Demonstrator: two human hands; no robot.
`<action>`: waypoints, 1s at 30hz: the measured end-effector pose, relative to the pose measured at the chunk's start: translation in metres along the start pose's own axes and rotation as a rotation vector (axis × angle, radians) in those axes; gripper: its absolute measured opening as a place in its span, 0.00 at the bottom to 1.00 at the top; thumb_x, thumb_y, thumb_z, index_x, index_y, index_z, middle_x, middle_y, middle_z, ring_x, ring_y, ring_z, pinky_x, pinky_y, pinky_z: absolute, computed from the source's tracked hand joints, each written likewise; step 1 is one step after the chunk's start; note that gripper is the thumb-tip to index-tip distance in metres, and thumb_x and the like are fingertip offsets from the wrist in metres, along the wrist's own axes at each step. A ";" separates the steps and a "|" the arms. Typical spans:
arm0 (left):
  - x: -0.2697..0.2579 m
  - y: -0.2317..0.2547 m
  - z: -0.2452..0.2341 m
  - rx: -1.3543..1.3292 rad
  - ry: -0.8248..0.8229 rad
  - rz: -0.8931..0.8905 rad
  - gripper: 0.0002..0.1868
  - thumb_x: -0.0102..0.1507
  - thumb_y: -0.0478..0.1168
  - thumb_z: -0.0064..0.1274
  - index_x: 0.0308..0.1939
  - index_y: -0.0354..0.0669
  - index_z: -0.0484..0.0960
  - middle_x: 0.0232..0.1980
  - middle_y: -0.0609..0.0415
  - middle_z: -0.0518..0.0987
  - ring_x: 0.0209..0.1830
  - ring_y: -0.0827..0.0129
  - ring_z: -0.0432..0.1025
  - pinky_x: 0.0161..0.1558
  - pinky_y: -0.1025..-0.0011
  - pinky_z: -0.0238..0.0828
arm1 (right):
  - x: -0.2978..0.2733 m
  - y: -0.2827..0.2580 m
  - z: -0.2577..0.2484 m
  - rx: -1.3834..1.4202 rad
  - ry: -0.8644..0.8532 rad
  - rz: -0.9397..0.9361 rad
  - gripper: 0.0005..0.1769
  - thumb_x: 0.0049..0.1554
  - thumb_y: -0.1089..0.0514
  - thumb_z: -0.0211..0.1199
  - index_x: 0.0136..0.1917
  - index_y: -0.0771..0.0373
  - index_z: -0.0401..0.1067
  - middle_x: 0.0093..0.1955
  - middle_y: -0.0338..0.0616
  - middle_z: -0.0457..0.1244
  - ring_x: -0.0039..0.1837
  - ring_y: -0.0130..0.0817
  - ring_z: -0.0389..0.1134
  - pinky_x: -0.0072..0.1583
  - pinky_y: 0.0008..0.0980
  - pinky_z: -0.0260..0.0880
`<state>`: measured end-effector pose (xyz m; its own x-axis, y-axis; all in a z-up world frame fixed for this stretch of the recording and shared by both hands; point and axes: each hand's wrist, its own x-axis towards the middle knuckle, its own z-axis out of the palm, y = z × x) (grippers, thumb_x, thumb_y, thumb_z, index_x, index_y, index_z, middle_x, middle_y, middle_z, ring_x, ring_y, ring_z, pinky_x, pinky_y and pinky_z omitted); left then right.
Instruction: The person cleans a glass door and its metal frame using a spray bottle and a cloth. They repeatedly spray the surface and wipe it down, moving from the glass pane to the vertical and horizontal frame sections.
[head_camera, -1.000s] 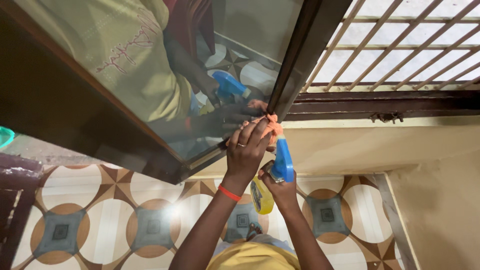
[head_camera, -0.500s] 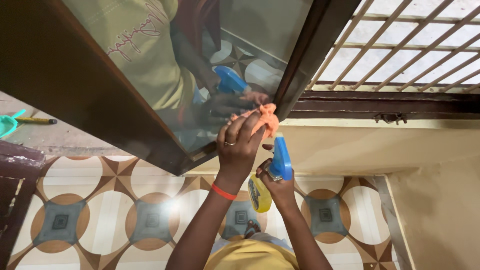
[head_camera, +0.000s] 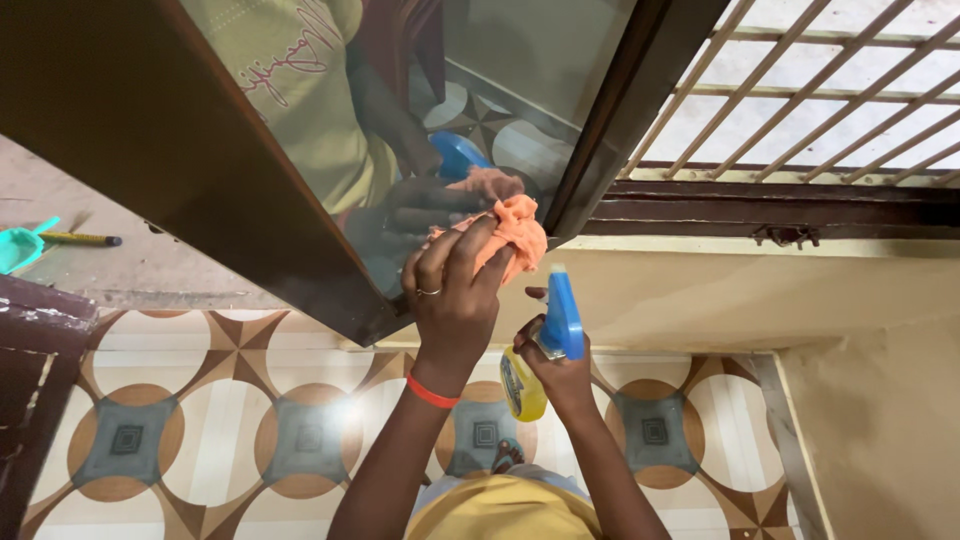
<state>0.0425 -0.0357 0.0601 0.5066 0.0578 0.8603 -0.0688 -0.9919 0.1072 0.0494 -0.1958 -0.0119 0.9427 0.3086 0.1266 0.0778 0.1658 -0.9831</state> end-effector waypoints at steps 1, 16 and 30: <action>0.001 -0.001 -0.001 -0.005 0.006 0.007 0.09 0.64 0.37 0.61 0.48 0.55 0.85 0.65 0.66 0.74 0.67 0.69 0.64 0.68 0.62 0.55 | 0.001 -0.001 0.002 -0.008 -0.004 -0.006 0.35 0.50 0.74 0.58 0.71 0.67 0.62 0.39 0.39 0.64 0.45 0.25 0.68 0.53 0.31 0.71; -0.031 -0.006 0.000 0.032 -0.071 -0.028 0.11 0.62 0.37 0.61 0.48 0.54 0.87 0.60 0.65 0.76 0.64 0.69 0.66 0.68 0.62 0.56 | -0.004 -0.008 0.005 -0.070 0.009 -0.004 0.31 0.51 0.75 0.59 0.69 0.67 0.64 0.38 0.39 0.66 0.43 0.26 0.69 0.51 0.30 0.71; -0.057 -0.025 -0.014 0.269 -0.054 -0.018 0.06 0.63 0.42 0.62 0.43 0.63 0.85 0.58 0.71 0.79 0.64 0.75 0.65 0.71 0.60 0.45 | -0.006 -0.008 0.014 -0.095 -0.035 0.020 0.35 0.50 0.72 0.62 0.71 0.67 0.63 0.35 0.37 0.64 0.43 0.24 0.68 0.51 0.28 0.70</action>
<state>0.0032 -0.0128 0.0152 0.5515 0.0767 0.8306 0.1673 -0.9857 -0.0201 0.0380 -0.1857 -0.0029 0.9325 0.3442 0.1097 0.0909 0.0704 -0.9934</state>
